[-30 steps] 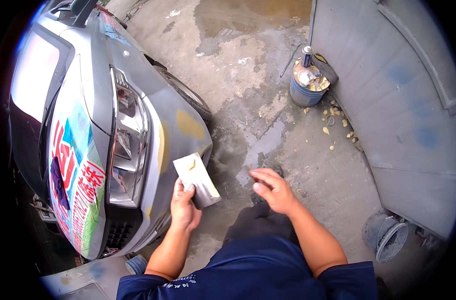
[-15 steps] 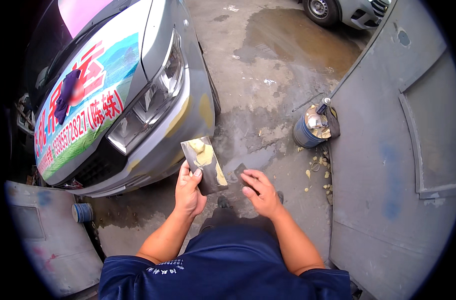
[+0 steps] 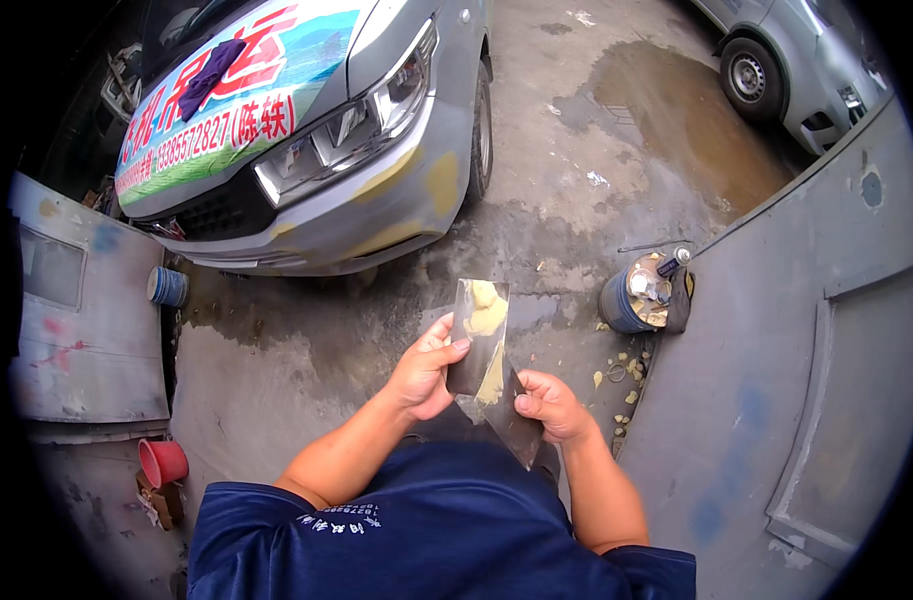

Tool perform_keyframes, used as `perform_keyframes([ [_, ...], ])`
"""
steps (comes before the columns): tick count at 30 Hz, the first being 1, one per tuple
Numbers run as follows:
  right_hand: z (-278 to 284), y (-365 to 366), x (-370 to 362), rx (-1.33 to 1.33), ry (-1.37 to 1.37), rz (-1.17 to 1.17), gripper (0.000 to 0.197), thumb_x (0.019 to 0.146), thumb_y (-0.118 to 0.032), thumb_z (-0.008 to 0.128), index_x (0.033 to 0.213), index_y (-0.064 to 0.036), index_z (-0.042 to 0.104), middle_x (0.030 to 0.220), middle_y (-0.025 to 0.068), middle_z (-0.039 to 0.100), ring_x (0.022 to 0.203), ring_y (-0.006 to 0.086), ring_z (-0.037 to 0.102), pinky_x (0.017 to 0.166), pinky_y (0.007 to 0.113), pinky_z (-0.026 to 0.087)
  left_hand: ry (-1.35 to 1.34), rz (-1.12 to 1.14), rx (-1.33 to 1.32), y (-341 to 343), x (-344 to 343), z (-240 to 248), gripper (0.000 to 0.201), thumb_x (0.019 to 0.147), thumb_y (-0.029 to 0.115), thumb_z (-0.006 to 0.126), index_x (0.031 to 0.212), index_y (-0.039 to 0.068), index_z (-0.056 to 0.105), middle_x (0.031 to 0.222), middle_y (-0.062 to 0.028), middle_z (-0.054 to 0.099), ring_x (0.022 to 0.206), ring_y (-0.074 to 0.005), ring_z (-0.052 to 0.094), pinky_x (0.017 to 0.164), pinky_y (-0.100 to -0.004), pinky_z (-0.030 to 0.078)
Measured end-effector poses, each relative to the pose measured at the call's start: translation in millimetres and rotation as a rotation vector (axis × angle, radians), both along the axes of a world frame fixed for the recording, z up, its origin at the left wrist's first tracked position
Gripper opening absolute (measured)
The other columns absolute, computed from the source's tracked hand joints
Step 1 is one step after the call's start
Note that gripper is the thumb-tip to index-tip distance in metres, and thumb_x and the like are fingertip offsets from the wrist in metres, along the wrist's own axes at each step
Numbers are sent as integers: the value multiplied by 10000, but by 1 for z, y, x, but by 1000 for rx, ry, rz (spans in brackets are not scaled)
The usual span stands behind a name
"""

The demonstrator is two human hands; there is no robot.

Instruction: The person applies a beige body filler to the front bumper of a silver car using a metal scraper. They spread the filler over several spots on the bumper, smoothing the surface. The person then walks to a workbench area and scoops more filler from a container onto the scraper.

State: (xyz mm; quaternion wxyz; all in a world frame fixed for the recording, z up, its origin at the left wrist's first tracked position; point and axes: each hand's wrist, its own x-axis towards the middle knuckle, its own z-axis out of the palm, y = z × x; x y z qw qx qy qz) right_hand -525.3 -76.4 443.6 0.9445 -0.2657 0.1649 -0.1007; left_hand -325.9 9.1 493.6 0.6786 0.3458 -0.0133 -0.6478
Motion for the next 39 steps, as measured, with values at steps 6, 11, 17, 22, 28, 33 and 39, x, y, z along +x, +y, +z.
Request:
perform_keyframes([
  [6,-4,-17,6,-139,106,-145,293,909,-203,680,1095,5,589,1033,102,679,886,161,664,809,300,543,-64,-26,-108,35,-3,11,483,946,21,550,1393,64,372,1286,-115,562,1170,-215,571,1001,-397,478],
  [11,29,20,8,-183,173,-376,229,922,-142,631,1098,-7,573,1059,117,673,910,175,661,835,325,537,-190,236,-226,68,10,15,411,947,1,531,1334,57,403,1258,-115,580,1163,-206,568,1013,-385,466],
  [17,70,111,16,-476,242,-409,665,912,-68,643,1476,-3,296,1199,121,627,1073,155,597,952,316,457,-298,468,-335,94,9,26,400,966,-9,485,1349,72,400,1319,-99,533,1231,-198,506,1069,-384,393],
  [22,87,150,22,-545,331,-423,664,930,-91,643,1486,-3,292,1215,124,624,1129,161,573,989,321,431,-287,412,-461,110,-9,47,452,970,-15,467,1403,91,390,1375,-91,507,1267,-212,487,1091,-399,372],
  [28,96,133,0,-955,352,-448,620,906,-49,657,1449,29,369,1326,137,560,1221,178,523,1048,301,383,-421,247,-536,127,-26,56,383,995,26,473,1375,60,437,1321,-73,549,1225,-161,503,1062,-345,377],
  [33,99,126,-33,-1028,333,-433,620,899,-40,663,1442,45,377,1374,137,525,1226,153,511,1047,279,374,-562,46,-504,128,-43,58,406,1004,63,489,1404,35,423,1307,-55,556,1197,-134,505,1046,-313,366],
  [39,108,115,-81,-1024,298,-438,620,890,-42,677,1434,45,393,1367,130,536,1226,150,515,1051,280,374,-678,-101,-384,134,-97,61,439,1008,102,506,1425,13,405,1299,-49,559,1186,-138,510,1042,-301,366],
])
